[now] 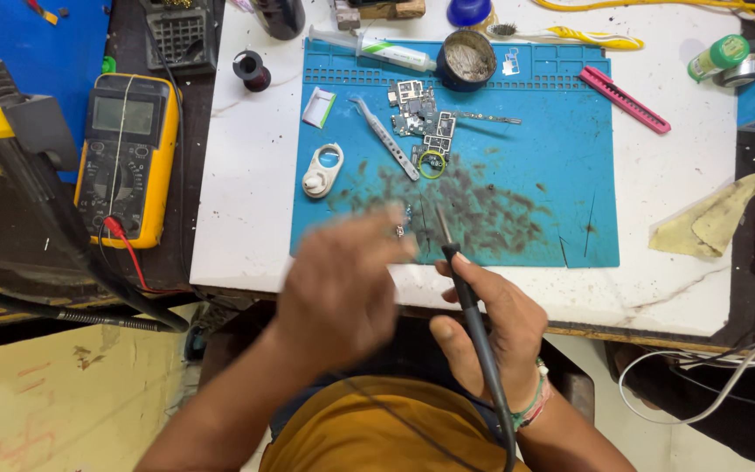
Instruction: The person uses a soldering iron and tweezers to solder components on a small circuit board. They apply heat with the soldering tool and hold the board in place with their hand or tweezers.
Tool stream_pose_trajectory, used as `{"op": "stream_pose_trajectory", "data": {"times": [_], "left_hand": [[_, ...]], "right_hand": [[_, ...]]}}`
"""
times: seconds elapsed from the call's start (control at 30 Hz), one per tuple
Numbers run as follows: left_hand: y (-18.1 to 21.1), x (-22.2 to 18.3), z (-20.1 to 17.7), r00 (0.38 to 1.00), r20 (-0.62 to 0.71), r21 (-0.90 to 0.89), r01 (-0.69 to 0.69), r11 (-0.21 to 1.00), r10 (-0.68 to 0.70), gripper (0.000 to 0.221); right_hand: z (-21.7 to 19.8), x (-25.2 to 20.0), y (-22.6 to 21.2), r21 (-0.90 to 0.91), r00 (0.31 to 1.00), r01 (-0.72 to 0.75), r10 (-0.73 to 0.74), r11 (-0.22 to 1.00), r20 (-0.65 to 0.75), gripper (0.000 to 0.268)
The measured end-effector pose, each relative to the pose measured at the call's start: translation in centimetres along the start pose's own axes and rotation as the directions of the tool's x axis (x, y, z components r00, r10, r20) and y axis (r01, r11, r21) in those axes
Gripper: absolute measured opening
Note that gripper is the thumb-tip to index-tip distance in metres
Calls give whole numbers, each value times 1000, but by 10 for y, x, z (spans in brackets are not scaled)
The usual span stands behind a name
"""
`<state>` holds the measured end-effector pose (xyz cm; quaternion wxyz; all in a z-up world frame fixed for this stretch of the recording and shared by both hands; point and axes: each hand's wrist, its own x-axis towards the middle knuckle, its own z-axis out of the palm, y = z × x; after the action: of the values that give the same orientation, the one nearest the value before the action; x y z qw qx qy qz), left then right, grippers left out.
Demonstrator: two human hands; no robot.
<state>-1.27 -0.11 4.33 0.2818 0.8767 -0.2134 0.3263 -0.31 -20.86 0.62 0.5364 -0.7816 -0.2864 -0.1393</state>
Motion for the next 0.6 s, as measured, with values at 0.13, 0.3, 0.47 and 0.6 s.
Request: {"op": "stream_pose_trajectory", "data": {"times": [0.13,0.3,0.47,0.6], "left_hand": [[16,-21,2,986,111,-140,-111,984,127,33],[6,-35,-8,969,125,101,-224,969,211,30],[-44,-16,-43,995,-65,396,-43,917,75,23],[-112,30,-66,947,-313,506,106,856,69,7]], "right_hand": [[20,-21,16,112,999,-37,35,993,14,74],[43,-19,14,153,996,47,-57,987,64,77],[38,0,-2,-37,989,110,-106,993,99,99],[38,11,7,-53,992,122,-121,991,19,90]]}}
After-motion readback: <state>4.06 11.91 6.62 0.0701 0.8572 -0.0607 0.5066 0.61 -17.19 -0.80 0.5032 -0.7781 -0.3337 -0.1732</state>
